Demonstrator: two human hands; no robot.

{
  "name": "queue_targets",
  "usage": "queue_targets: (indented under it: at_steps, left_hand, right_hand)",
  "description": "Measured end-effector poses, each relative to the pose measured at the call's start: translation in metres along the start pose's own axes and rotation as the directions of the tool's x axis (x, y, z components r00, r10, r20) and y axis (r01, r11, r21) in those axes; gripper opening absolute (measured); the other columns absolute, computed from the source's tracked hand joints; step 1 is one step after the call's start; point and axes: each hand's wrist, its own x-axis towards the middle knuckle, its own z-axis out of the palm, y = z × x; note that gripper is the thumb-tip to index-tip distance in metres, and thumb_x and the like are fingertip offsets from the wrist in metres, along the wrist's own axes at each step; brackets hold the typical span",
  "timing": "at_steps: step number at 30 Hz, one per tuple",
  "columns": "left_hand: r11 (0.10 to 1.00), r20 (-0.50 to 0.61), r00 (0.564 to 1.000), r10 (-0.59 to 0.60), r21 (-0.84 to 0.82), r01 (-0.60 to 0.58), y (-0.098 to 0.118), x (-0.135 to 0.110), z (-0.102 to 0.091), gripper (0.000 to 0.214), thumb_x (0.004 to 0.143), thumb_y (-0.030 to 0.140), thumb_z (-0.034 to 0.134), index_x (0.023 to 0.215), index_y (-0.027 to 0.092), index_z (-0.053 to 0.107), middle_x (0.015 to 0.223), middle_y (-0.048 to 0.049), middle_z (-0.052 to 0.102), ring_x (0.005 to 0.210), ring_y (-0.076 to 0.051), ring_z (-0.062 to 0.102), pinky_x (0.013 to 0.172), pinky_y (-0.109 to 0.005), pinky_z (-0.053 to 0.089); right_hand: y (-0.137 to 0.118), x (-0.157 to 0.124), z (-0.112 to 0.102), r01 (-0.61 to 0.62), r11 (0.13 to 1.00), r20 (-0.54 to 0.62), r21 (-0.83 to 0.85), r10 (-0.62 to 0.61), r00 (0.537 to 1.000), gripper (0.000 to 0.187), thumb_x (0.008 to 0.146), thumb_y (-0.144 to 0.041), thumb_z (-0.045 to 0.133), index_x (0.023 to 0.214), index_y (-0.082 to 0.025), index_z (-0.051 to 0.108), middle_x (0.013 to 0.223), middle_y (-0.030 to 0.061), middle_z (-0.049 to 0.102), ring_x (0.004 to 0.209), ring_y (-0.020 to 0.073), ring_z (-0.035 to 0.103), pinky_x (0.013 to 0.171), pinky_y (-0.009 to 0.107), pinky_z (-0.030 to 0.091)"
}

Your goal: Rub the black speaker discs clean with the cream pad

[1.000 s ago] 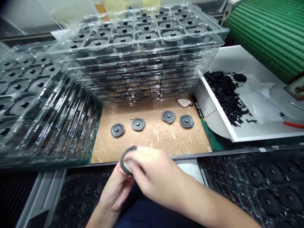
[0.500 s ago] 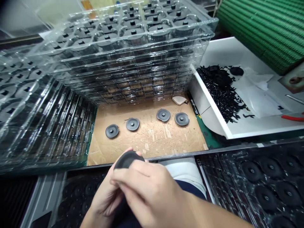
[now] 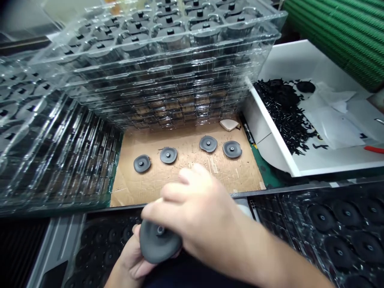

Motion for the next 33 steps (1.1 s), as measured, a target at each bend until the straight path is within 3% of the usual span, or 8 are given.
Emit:
queue_targets:
  at_steps: [3,4,6,9,18,21,27,33]
  left_hand:
    - [0.996,0.076,0.993,-0.092,0.009,0.092,-0.001,0.002,-0.006,0.007,0.066,0.015,0.074,0.072,0.017,0.072,0.064,-0.0005,0.071,0.063,-0.018,0.068,0.058,-0.026,0.056]
    - [0.995,0.084,0.992,-0.096,-0.002,0.096,-0.001,0.003,-0.009,0.014,0.065,0.015,0.074,0.079,0.017,0.073,0.068,-0.0016,0.072,0.066,-0.019,0.069,0.058,-0.025,0.056]
    - [0.994,0.121,0.989,-0.090,-0.047,0.096,-0.001,0.002,-0.016,0.031,0.063,0.017,0.077,0.094,0.018,0.072,0.083,-0.0045,0.075,0.074,-0.021,0.071,0.058,-0.023,0.056]
    - [0.990,0.172,0.984,-0.042,-0.126,0.064,0.001,-0.001,-0.025,0.047,0.062,0.024,0.079,0.108,0.022,0.067,0.101,-0.0058,0.074,0.087,-0.024,0.071,0.064,-0.024,0.058]
    - [0.978,0.170,0.984,0.045,-0.211,-0.008,0.005,-0.002,-0.043,0.054,0.058,0.041,0.078,0.106,0.018,0.068,0.113,-0.0110,0.069,0.095,-0.027,0.068,0.071,-0.027,0.057]
    - [0.969,0.159,0.984,0.079,-0.245,-0.038,0.007,-0.001,-0.047,0.048,0.061,0.040,0.076,0.104,0.018,0.069,0.111,-0.0091,0.070,0.097,-0.026,0.067,0.076,-0.027,0.057]
    - [0.932,-0.052,0.987,0.149,-0.326,-0.158,0.009,-0.002,-0.053,0.044,0.062,0.034,0.077,0.102,0.020,0.069,0.109,-0.0053,0.071,0.101,-0.024,0.066,0.088,-0.028,0.052]
    - [0.919,-0.219,0.957,0.191,-0.304,-0.253,0.010,-0.002,-0.053,0.073,0.056,0.034,0.081,0.123,0.022,0.055,0.110,-0.0076,0.069,0.108,-0.023,0.061,0.096,-0.032,0.046]
  right_hand:
    - [0.004,0.000,0.002,0.117,0.987,-0.043,0.109,-0.112,0.993,0.029,0.094,-0.017,0.041,0.095,-0.021,0.069,0.072,-0.0013,0.067,0.063,0.0120,0.048,0.063,0.029,0.036]
    - [0.011,-0.001,0.005,0.060,0.985,-0.058,0.161,-0.052,0.997,0.028,0.094,-0.017,0.042,0.096,-0.021,0.069,0.078,-0.0010,0.069,0.067,0.0113,0.053,0.066,0.028,0.039]
    - [0.030,-0.006,0.012,-0.221,0.959,-0.079,0.178,0.238,0.968,0.023,0.090,-0.017,0.048,0.099,-0.021,0.068,0.089,0.0004,0.071,0.075,0.0118,0.058,0.068,0.026,0.044]
    - [0.063,-0.022,0.035,-0.529,0.842,-0.075,0.109,0.538,0.840,0.021,0.085,-0.018,0.055,0.100,-0.023,0.068,0.090,0.0008,0.071,0.069,0.0130,0.061,0.061,0.025,0.048]
    - [0.083,-0.080,0.134,-0.598,0.801,-0.235,-0.033,0.576,0.783,0.038,0.088,-0.032,0.047,0.122,-0.020,0.058,0.131,0.0170,0.046,0.103,0.0289,0.057,0.088,0.049,0.048]
    - [0.092,-0.072,0.133,-0.602,0.797,-0.260,-0.053,0.571,0.779,0.039,0.088,-0.033,0.047,0.122,-0.017,0.059,0.126,0.0190,0.049,0.104,0.0305,0.057,0.087,0.049,0.049]
    - [0.086,-0.049,0.105,-0.581,0.814,-0.261,0.001,0.561,0.786,0.030,0.091,-0.032,0.046,0.113,-0.017,0.061,0.098,0.0112,0.064,0.084,0.0209,0.063,0.073,0.035,0.054]
    - [0.058,-0.047,0.106,-0.498,0.865,-0.120,0.064,0.502,0.857,0.021,0.089,-0.022,0.051,0.103,-0.019,0.066,0.081,0.0045,0.069,0.074,0.0157,0.064,0.064,0.026,0.053]
